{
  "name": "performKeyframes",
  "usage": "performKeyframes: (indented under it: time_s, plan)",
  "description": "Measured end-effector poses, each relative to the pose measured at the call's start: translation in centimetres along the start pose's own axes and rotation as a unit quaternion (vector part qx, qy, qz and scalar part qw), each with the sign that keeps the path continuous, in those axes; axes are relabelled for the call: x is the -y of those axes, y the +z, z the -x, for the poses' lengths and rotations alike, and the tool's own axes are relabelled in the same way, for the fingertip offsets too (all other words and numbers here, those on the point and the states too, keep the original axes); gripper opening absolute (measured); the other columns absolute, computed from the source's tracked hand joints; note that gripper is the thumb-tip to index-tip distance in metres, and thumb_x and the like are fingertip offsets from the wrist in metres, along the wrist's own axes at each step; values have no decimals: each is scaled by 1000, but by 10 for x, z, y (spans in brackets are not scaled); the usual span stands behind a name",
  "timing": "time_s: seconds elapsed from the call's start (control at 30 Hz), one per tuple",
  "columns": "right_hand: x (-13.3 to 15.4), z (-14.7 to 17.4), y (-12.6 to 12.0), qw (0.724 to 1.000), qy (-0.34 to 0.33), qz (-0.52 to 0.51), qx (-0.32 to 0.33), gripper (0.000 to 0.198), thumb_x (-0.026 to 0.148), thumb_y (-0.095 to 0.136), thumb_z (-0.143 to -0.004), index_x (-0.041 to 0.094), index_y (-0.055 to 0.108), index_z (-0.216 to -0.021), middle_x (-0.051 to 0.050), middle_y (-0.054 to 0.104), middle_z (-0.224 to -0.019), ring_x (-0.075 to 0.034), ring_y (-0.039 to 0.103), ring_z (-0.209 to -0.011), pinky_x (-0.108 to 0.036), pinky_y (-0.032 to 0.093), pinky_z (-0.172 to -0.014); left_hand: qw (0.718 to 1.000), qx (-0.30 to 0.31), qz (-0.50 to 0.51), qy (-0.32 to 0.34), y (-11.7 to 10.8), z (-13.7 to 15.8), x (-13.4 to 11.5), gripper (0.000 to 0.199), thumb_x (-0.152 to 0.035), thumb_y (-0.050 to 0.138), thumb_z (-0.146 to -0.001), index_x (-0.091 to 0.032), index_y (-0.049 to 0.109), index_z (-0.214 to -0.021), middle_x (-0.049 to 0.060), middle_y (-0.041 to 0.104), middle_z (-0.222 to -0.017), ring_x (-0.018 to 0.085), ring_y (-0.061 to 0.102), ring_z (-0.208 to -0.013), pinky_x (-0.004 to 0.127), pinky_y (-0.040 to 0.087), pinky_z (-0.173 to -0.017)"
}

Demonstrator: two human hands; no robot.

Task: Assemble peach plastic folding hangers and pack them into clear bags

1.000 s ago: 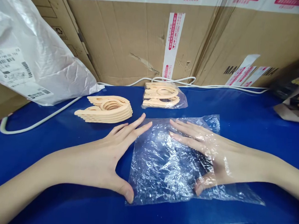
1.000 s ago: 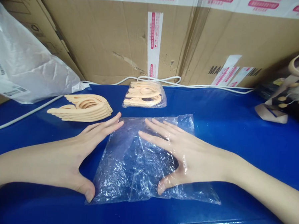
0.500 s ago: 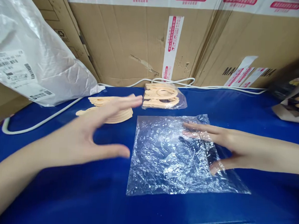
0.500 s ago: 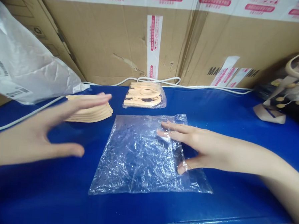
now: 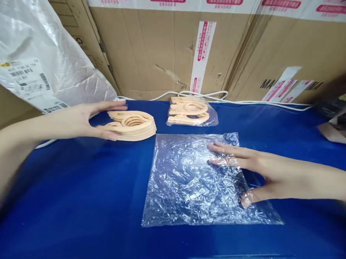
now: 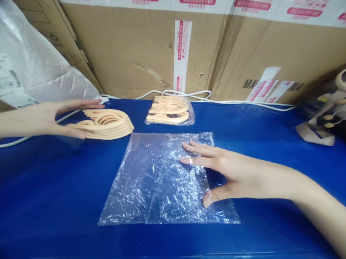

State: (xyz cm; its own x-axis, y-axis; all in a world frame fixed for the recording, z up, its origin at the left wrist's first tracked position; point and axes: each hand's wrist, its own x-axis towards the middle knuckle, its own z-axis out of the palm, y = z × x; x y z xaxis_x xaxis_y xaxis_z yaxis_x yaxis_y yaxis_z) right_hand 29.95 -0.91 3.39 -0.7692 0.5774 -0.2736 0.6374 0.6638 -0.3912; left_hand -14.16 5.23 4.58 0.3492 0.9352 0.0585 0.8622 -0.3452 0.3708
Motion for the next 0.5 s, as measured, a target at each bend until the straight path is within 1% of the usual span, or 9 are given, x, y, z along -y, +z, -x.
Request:
performKeyframes:
  time_s: [0.1,0.17,0.27,0.33,0.4,0.43,0.5]
  plan:
    - [4,1,1,1000,-4,7,-3,80,57,60,-85,32,25,-152,0,10,-162,-23,13,-148,-41,20,-119,1000,-6,-5,14,0,-3,9,85,-59,77,-69,-34,41,-142,-4,59,-135,30,57,-122,59,41,-102]
    - [7,1,0,1000,-3,12,-13,77,56,60,-85,33,29,-151,-1,13,-162,-25,16,-148,-42,23,-118,998,-17,-24,47,1,-7,17,86,-56,78,-70,-31,40,-143,-1,62,-132,30,60,-118,58,45,-97]
    - [9,2,-1,999,1,30,-36,67,55,61,-85,35,42,-145,0,23,-160,-25,27,-145,-42,31,-116,994,-37,-37,100,2,-12,30,85,-51,78,-71,-26,41,-143,2,64,-129,29,63,-113,54,49,-92]
    - [7,3,-2,998,-3,40,-57,54,53,61,-86,32,55,-135,-1,34,-156,-24,37,-140,-39,36,-113,991,-53,-30,116,3,-15,35,85,-50,80,-70,-25,43,-142,3,65,-127,29,65,-109,52,51,-90]
    - [5,3,-4,995,-21,37,-94,33,46,59,-90,28,67,-117,-3,49,-145,-23,49,-130,-37,44,-105,990,-73,-18,121,2,-16,32,83,-50,81,-68,-24,47,-139,3,67,-124,28,67,-105,51,53,-88]
    - [4,4,-6,992,-28,35,-121,25,41,57,-91,26,70,-107,-4,57,-135,-22,57,-121,-36,48,-98,989,-84,-10,123,2,-15,26,82,-51,82,-67,-24,49,-138,4,68,-123,28,68,-104,50,54,-87]
    - [3,4,-9,982,-23,36,-183,18,35,55,-91,24,69,-93,-5,68,-109,-21,66,-97,-35,53,-82,986,-108,6,131,3,-10,7,82,-53,81,-67,-23,51,-136,5,68,-122,28,68,-104,50,55,-87]
